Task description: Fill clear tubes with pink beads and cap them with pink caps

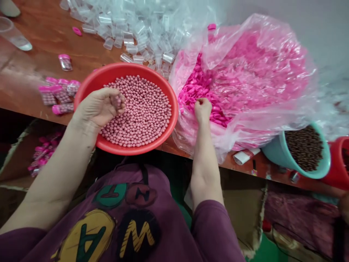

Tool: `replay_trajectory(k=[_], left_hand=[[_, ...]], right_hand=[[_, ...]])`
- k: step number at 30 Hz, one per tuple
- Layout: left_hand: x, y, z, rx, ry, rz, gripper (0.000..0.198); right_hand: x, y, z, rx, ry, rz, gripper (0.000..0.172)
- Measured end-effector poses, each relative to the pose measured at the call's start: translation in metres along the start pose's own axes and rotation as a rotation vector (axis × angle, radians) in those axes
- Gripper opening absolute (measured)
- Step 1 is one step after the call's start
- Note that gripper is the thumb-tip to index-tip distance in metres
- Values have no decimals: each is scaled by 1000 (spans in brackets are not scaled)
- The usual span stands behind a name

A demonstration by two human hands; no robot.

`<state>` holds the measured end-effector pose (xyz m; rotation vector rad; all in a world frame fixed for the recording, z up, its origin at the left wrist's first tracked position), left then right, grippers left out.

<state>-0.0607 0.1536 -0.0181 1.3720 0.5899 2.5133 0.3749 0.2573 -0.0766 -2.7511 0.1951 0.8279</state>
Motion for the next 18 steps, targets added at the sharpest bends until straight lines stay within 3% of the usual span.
replay_trajectory(k=[3, 5, 7, 9, 12, 14, 18], left_hand=[[-2, -3, -2, 8, 53, 9, 16], [-2, -4, -1, 10, 100, 18, 22], [-2, -4, 2, 11, 119, 11, 22], [-2, -3, 7, -2, 108, -14, 15], [-3, -1, 15, -60, 119, -49, 9], [-4, -1, 20, -110, 137, -69, 16], [-7, 3, 29, -226, 154, -85, 33]], right_hand=[[-13, 5, 12, 21, 198, 118, 27], [-20, 4, 18, -10, 229, 122, 29], [-22, 0, 15, 3, 213, 110, 19], [-22, -1, -1, 106, 140, 120, 8], [-31, 9, -34, 369, -173, 142, 23], [-59, 20, -46, 428, -423, 48, 27], [-171, 47, -32, 175, -522, -304, 25]])
Point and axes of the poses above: each hand's wrist, its own y-axis away from the middle knuckle, its own z-axis out of the palm, x = y × z, the point moved 9 cm from there along -y, towards the middle knuckle, and after that the axes turned 8 degrees about y, right-handed, at the moved point
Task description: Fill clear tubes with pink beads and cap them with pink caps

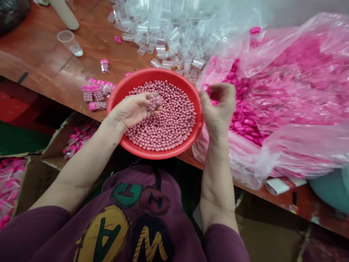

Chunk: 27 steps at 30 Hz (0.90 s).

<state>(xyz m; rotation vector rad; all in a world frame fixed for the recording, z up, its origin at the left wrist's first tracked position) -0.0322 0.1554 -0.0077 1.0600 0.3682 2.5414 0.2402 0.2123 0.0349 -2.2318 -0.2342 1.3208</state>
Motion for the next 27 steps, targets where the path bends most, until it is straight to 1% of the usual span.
replay_trajectory(k=[2, 4, 5, 7, 9, 10, 12, 14, 17, 19, 21, 23, 27], left_hand=[[-2, 1, 2, -32, 6, 0, 36], [-4, 2, 3, -44, 5, -4, 31], [-5, 2, 3, -42, 3, -8, 27], [-6, 1, 1, -25, 3, -10, 16], [-5, -1, -1, 2, 12, -3, 9], [-5, -2, -2, 11, 17, 2, 9], [-4, -4, -2, 10, 22, 10, 10], [-4, -5, -2, -5, 20, 19, 11], [-5, -4, 0, -32, 7, 37, 9], [-6, -4, 0, -42, -7, 54, 10], [-7, -4, 0, -46, -33, 70, 11], [-8, -4, 2, -58, -63, 77, 9], [-8, -3, 4, -68, -90, 90, 6]], right_hand=[[-38, 8, 41, -168, 37, -85, 28], [-62, 18, 76, -305, 100, -173, 27], [-70, 23, 88, -352, 131, -218, 26], [-80, 33, 102, -413, 183, -314, 31], [-85, 41, 105, -437, 210, -401, 39], [-87, 44, 104, -442, 211, -429, 41], [-88, 47, 99, -445, 176, -426, 42], [-86, 46, 95, -438, 98, -352, 35], [-79, 44, 90, -413, -46, -185, 25], [-73, 43, 90, -397, -102, -90, 22], [-70, 43, 90, -388, -102, -56, 22], [-71, 43, 88, -375, -67, -82, 22], [-82, 42, 87, -369, 4, -219, 22]])
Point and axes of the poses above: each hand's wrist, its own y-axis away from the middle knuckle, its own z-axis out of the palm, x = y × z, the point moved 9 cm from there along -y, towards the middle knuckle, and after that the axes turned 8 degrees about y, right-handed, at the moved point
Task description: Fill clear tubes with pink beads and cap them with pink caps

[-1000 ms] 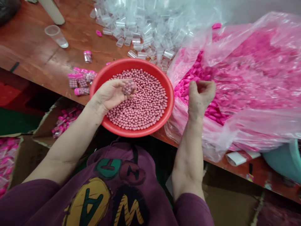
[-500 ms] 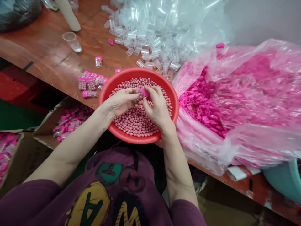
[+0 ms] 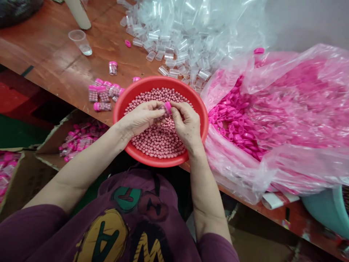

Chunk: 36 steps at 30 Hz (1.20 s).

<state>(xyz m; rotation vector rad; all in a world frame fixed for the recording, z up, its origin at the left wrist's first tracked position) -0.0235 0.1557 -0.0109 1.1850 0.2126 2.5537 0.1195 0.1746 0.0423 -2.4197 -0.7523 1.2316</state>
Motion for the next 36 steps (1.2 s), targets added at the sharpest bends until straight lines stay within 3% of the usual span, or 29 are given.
replay_trajectory(k=[8, 13, 16, 20, 23, 26, 30, 36], left_hand=[[9, 5, 1, 67, -104, 87, 16], [11, 1, -3, 65, -33, 134, 18], [12, -2, -3, 24, -1, 129, 13], [17, -1, -1, 21, -67, 166, 7], [19, 2, 5, 20, -158, 189, 7], [16, 2, 8, 37, -220, 162, 9], [15, 1, 2, 125, -219, 136, 13], [16, 5, -6, 216, -175, 104, 14]], right_hand=[[-17, 0, 9, -25, 167, -167, 26], [-18, -5, 11, -78, 88, -200, 32], [-3, -4, 10, -80, -1, -113, 36], [38, 4, 4, 76, -124, 91, 57], [52, 8, 3, 121, -152, 192, 55], [35, 6, 4, 65, -58, 157, 48], [-4, 3, 11, -54, 216, -45, 49], [-5, 6, 26, -168, 517, -100, 69]])
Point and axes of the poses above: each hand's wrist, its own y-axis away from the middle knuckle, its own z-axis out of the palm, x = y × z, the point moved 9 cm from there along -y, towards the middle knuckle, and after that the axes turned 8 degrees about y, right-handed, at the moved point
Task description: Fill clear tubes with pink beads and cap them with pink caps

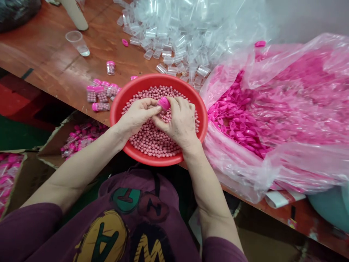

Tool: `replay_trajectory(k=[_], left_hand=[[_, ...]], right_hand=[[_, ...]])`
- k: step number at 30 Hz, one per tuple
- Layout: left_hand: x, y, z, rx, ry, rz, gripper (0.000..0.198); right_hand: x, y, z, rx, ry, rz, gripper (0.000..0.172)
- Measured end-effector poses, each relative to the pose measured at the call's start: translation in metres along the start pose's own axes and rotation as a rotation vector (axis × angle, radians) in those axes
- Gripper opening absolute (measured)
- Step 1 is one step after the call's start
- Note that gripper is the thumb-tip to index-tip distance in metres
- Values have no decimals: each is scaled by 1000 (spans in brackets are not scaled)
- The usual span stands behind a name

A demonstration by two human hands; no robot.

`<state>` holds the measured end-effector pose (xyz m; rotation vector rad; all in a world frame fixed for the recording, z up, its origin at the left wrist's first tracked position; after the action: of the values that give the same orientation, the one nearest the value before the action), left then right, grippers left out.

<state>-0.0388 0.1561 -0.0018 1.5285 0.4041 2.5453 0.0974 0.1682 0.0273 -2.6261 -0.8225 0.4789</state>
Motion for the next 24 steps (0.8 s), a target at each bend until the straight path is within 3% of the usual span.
replay_trajectory(k=[4, 10, 16, 21, 24], left_hand=[[-4, 2, 6, -21, 37, -61, 13], [-4, 0, 9, -3, 42, -37, 17], [-6, 1, 5, 10, 4, -78, 23], [-12, 0, 3, 25, 37, -114, 27], [-17, -6, 7, -16, 3, -65, 24]], right_hand=[[-1, 1, 8, -11, 21, -4, 81], [-1, -3, 13, 6, 55, 33, 67], [4, -10, 22, -54, 18, 1, 51], [4, -10, 23, -33, 21, -47, 48], [7, -10, 22, -18, 39, -42, 53]])
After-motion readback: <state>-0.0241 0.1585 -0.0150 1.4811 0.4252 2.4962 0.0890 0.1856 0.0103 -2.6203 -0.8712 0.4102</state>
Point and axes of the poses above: each hand's wrist, its own y-axis away from the middle knuckle, its own z-axis out of the palm, x = y × z, the point moved 9 cm from there along -y, towards the middle knuckle, and after that the axes turned 8 degrees about y, right-handed, at the moved point
